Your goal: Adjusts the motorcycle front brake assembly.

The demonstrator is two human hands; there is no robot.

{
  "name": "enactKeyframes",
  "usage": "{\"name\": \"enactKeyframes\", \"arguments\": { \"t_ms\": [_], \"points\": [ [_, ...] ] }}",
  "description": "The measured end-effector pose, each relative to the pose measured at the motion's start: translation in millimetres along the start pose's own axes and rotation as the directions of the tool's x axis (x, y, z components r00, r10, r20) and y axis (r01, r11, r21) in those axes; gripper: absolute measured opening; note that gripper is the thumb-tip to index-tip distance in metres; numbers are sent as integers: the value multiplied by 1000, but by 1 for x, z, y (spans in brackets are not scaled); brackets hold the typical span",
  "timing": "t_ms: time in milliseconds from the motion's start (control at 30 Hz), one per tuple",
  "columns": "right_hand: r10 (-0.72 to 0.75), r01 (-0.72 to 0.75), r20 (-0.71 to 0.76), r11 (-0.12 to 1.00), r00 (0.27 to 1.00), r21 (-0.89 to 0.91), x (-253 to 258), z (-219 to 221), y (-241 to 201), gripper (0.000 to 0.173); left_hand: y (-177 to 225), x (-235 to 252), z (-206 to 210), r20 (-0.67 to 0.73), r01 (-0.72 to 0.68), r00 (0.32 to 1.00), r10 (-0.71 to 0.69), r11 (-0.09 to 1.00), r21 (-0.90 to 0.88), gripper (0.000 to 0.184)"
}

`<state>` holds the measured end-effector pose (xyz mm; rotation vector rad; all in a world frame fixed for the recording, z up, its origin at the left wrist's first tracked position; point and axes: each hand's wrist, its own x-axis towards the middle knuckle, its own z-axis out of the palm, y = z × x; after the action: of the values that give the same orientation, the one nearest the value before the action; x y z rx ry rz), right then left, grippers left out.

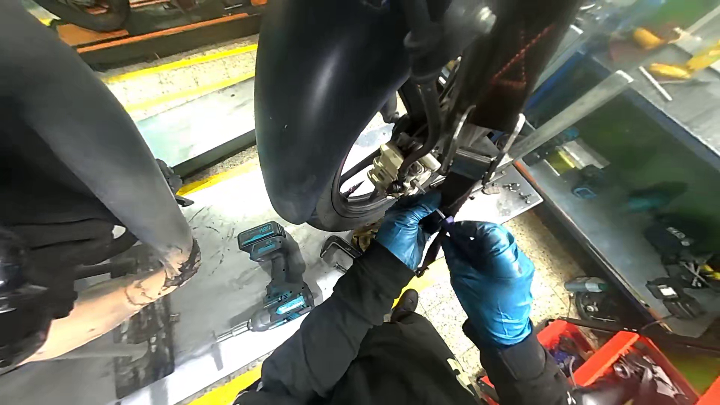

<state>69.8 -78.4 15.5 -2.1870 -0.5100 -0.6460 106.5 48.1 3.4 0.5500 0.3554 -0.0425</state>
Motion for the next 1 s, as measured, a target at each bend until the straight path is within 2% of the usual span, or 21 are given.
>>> {"name": "enactKeyframes", "arguments": {
  "t_ms": [100,200,300,433,467,600,667,767,867,933,1000],
  "points": [
    [-16,16,-6,1000,1000,-4,3,-3,0,19,2,0,-2,26,-4,1000,3,1000,13,5],
    [73,-72,37,997,997,-43,8,-4,0,22,5,0,-9,87,-11,996,10,1000,12,9],
    [149,-146,65,988,987,-57,11,-6,-1,25,5,-2,-11,92,-10,996,9,1000,10,15],
    [139,-140,112,990,984,0,8,-9,-3,51,0,-1,-2,-7,-34,999,34,999,-11,11],
    [119,-119,97,993,988,-2,7,-7,-2,52,-1,0,1,-23,-30,999,29,1000,-10,9],
    [-20,20,-12,1000,1000,5,7,-3,1,23,-2,0,3,-12,-33,999,33,999,-28,6],
    [-16,16,-22,999,1000,-42,8,-3,1,15,0,-3,-1,30,-27,999,27,1000,-2,11],
    [65,-63,20,994,998,-92,10,-4,1,23,3,-5,-6,68,-16,998,17,1000,-15,15],
    [107,-99,72,989,992,-107,11,-7,-2,27,0,-4,-2,-5,-35,999,35,999,-2,11],
    [58,-47,79,990,995,-132,9,-8,-1,36,-2,-2,4,-51,-49,997,49,999,7,9],
    [-31,44,60,975,998,-218,5,-6,3,31,-5,1,6,-76,-59,995,60,998,15,9]
  ]
}}
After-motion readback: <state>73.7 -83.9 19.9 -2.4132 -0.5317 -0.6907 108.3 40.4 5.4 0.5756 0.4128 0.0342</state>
